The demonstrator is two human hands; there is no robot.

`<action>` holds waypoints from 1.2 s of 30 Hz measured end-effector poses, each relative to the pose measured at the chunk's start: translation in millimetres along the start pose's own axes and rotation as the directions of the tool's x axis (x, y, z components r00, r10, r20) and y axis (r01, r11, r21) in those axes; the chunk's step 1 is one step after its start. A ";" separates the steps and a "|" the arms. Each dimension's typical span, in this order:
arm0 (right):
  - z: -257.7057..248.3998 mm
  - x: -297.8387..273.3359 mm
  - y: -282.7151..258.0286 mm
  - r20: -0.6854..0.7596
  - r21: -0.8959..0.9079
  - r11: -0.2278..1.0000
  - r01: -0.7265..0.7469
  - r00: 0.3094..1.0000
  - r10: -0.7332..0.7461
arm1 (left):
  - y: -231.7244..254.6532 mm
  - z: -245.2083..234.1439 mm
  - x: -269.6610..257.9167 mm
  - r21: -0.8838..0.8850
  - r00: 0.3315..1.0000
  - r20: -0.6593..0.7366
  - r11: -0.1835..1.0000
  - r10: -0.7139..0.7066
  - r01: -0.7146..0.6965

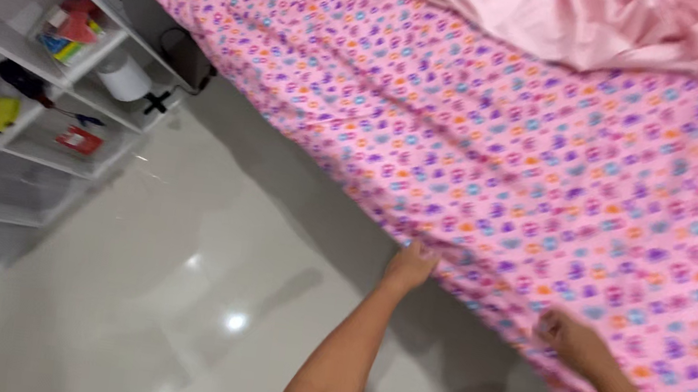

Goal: The person straightens a pink floral fitted sheet on a bed, tucking the edges under the mattress and smoothing the surface. Then the person sweeps the tiled floor beside the bed with a broom.

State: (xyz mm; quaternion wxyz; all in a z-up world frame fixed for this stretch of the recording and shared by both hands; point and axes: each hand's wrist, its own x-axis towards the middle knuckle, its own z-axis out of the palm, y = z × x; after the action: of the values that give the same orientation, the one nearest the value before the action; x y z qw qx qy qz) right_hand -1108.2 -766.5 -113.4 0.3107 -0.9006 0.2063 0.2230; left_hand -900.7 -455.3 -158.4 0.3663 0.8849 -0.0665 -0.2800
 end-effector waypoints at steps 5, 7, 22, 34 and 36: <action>11.9 47.2 -154.0 -0.212 0.332 0.932 0.147 0.974 -0.078 | -19.7 -132.2 37.9 -0.129 0.954 -0.139 0.950 0.267 -0.285; 14.4 64.7 -214.2 -0.232 0.430 0.877 0.213 0.965 -0.121 | -20.1 -186.5 58.6 0.130 0.953 -0.142 0.960 0.267 -0.249; 49.4 248.9 -373.8 -0.279 -0.130 0.969 0.211 0.930 -0.240 | -45.8 -360.3 213.3 0.451 0.977 -0.056 0.878 0.207 -0.160; 54.6 356.7 -433.4 -0.129 -0.261 0.955 -0.139 0.986 0.108 | -79.6 -430.1 391.4 0.656 0.922 0.039 0.686 0.384 -0.314; 63.7 352.6 -440.2 -0.160 -0.248 0.955 -0.163 0.979 0.126 | -98.3 -443.6 400.8 0.682 0.901 0.122 0.625 0.416 -0.380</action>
State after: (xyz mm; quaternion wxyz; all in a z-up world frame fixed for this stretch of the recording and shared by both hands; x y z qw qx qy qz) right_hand -613.5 -489.5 -139.5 0.1575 -0.9296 0.2623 0.2056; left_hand -333.5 -242.6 -149.8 0.0639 0.9257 -0.3510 -0.1254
